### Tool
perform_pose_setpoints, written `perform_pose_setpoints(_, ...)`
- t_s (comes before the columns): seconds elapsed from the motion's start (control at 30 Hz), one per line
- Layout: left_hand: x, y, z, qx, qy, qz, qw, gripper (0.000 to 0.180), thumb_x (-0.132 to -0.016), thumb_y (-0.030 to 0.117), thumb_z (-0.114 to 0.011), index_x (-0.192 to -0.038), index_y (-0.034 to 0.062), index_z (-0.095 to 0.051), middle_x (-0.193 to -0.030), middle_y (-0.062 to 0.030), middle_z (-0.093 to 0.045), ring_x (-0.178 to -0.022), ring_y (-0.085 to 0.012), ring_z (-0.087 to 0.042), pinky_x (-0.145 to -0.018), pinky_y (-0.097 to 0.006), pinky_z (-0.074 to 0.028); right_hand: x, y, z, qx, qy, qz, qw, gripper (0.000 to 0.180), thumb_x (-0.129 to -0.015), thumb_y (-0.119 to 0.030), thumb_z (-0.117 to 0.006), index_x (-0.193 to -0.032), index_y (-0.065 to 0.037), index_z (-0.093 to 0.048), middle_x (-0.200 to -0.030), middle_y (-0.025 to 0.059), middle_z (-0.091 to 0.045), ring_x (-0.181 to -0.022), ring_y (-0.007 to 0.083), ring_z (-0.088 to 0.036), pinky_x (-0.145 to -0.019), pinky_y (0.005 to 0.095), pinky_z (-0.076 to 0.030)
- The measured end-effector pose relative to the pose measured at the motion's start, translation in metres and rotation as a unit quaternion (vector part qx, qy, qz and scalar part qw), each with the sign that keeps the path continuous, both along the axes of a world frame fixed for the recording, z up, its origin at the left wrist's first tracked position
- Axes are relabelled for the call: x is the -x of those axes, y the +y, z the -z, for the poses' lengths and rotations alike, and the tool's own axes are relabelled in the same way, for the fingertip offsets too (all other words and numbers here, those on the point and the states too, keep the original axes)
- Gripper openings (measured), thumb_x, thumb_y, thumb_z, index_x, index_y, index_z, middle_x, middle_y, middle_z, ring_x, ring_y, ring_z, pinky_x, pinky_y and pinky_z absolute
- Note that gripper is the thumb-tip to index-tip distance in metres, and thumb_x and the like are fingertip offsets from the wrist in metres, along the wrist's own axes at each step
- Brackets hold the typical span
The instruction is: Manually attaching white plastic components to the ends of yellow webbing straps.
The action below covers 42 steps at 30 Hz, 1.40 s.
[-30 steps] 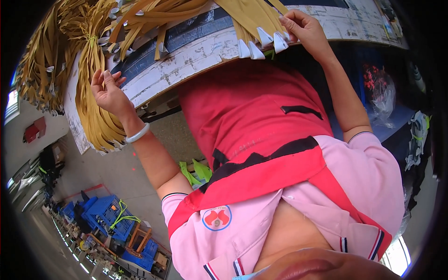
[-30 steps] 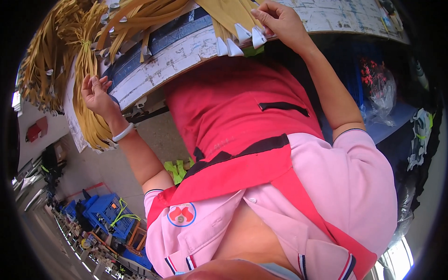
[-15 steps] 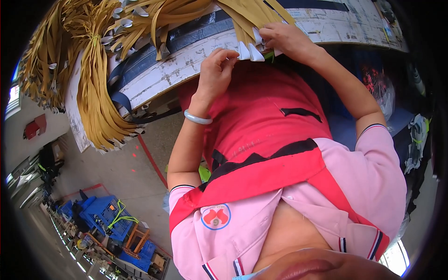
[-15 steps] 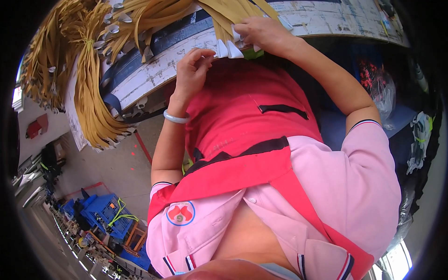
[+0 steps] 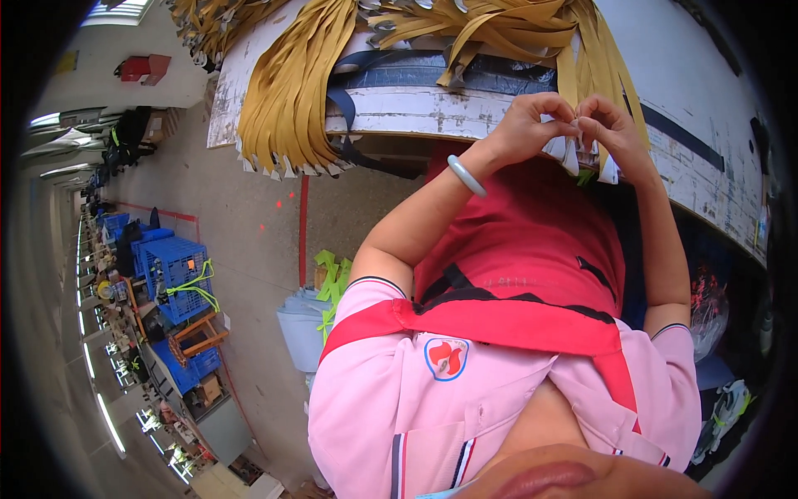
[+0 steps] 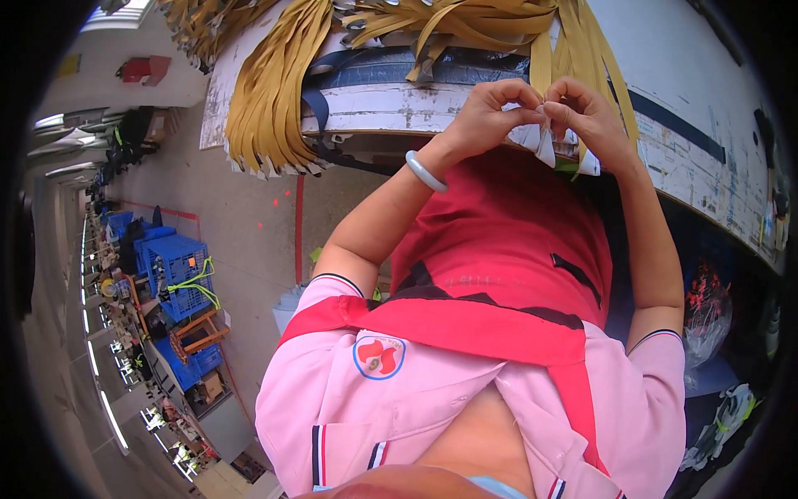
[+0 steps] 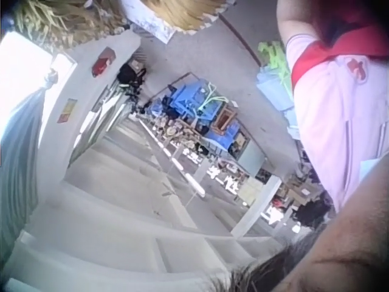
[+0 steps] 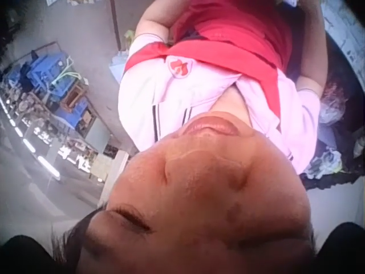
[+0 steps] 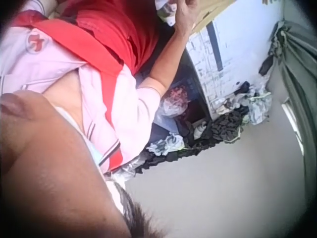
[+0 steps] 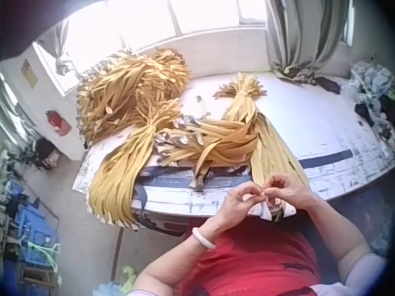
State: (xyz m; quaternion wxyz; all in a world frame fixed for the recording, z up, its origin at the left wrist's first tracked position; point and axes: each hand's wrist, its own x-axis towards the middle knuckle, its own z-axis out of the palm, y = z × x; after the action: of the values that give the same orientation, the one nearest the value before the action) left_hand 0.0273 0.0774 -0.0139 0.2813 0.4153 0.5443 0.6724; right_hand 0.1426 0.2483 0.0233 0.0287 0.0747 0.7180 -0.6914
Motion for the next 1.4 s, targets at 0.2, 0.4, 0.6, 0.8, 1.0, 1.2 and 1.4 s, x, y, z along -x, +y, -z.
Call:
perform_pose_setpoints(0.2,0.025,-0.004,-0.001,0.01,-0.122,0.045,0.991,0.008,-0.085,0.004,-0.072,-0.091,0.0017,-0.069,-0.086,-0.0009,-0.068,-0.08,-0.0084,-0.061,-0.075,-0.024,-0.05,0.023,0.002,-0.017,-0.013,-0.014,-0.067,0.998,0.024,-0.089,-0.025,-0.069,-0.097,-0.006,-0.055,-0.08,-0.0004,-0.056,-0.067,0.007,-0.057,-0.063,0.0223,-0.048)
perform_pose_setpoints(0.4,0.035,-0.007,-0.001,0.043,-0.193,0.108,0.974,0.015,-0.084,0.007,-0.074,-0.096,0.0029,-0.067,-0.089,-0.0015,-0.068,-0.084,-0.0095,-0.063,-0.076,-0.024,-0.05,0.029,0.008,-0.004,0.011,-0.005,-0.087,0.996,0.018,-0.089,-0.018,-0.069,-0.093,-0.006,-0.057,-0.079,0.0018,-0.061,-0.07,0.0085,-0.059,-0.065,0.0235,-0.05)
perform_pose_setpoints(0.6,0.029,-0.006,-0.013,0.044,-0.184,0.087,0.978,0.019,-0.081,0.003,-0.077,-0.096,0.002,-0.066,-0.09,-0.0027,-0.068,-0.085,-0.0104,-0.063,-0.077,-0.025,-0.051,0.024,0.009,-0.01,0.026,0.015,-0.07,0.997,0.017,-0.088,-0.015,-0.069,-0.095,-0.004,-0.059,-0.08,0.002,-0.062,-0.071,0.0082,-0.06,-0.065,0.0226,-0.05)
perform_pose_setpoints(0.8,0.035,-0.003,0.005,0.038,-0.202,0.06,0.977,0.014,-0.082,0.003,-0.075,-0.094,0.0021,-0.067,-0.088,-0.0045,-0.069,-0.08,-0.0101,-0.063,-0.075,-0.023,-0.05,0.028,0.007,-0.002,0.008,0.035,-0.054,0.998,0.017,-0.088,-0.017,-0.072,-0.092,-0.005,-0.059,-0.078,0.0011,-0.061,-0.064,0.0068,-0.058,-0.06,0.0216,-0.049)
perform_pose_setpoints(1.0,0.011,0.01,0.0,0.018,-0.054,-0.135,0.989,0.005,-0.089,-0.004,-0.064,-0.085,-0.0013,-0.062,-0.082,-0.0061,-0.066,-0.071,-0.0118,-0.065,-0.066,-0.024,-0.053,0.027,-0.014,0.014,-0.14,0.109,0.083,0.981,0.016,-0.085,-0.011,-0.069,-0.085,-0.004,-0.054,-0.074,0.0029,-0.059,-0.063,0.0098,-0.058,-0.058,0.0275,-0.047)
perform_pose_setpoints(1.2,-0.01,0.015,0.006,-0.051,-0.023,-0.183,0.981,0.006,-0.091,-0.004,-0.061,-0.094,-0.0014,-0.057,-0.078,-0.005,-0.062,-0.069,-0.0121,-0.064,-0.065,-0.026,-0.056,0.036,-0.028,0.029,-0.338,0.237,0.23,0.881,0.012,-0.085,-0.007,-0.066,-0.089,-0.003,-0.056,-0.075,0.005,-0.06,-0.068,0.0136,-0.059,-0.062,0.0313,-0.049)
perform_pose_setpoints(1.4,0.012,-0.008,0.0,0.029,0.001,-0.046,0.998,0.017,-0.087,-0.007,-0.064,-0.103,-0.0025,-0.067,-0.09,-0.0032,-0.061,-0.073,-0.0111,-0.064,-0.063,-0.022,-0.053,0.015,-0.031,0.036,-0.01,0.163,0.136,0.977,0.008,-0.095,-0.011,-0.062,-0.099,-0.004,-0.061,-0.085,0.0003,-0.062,-0.075,0.0074,-0.059,-0.069,0.0229,-0.051)
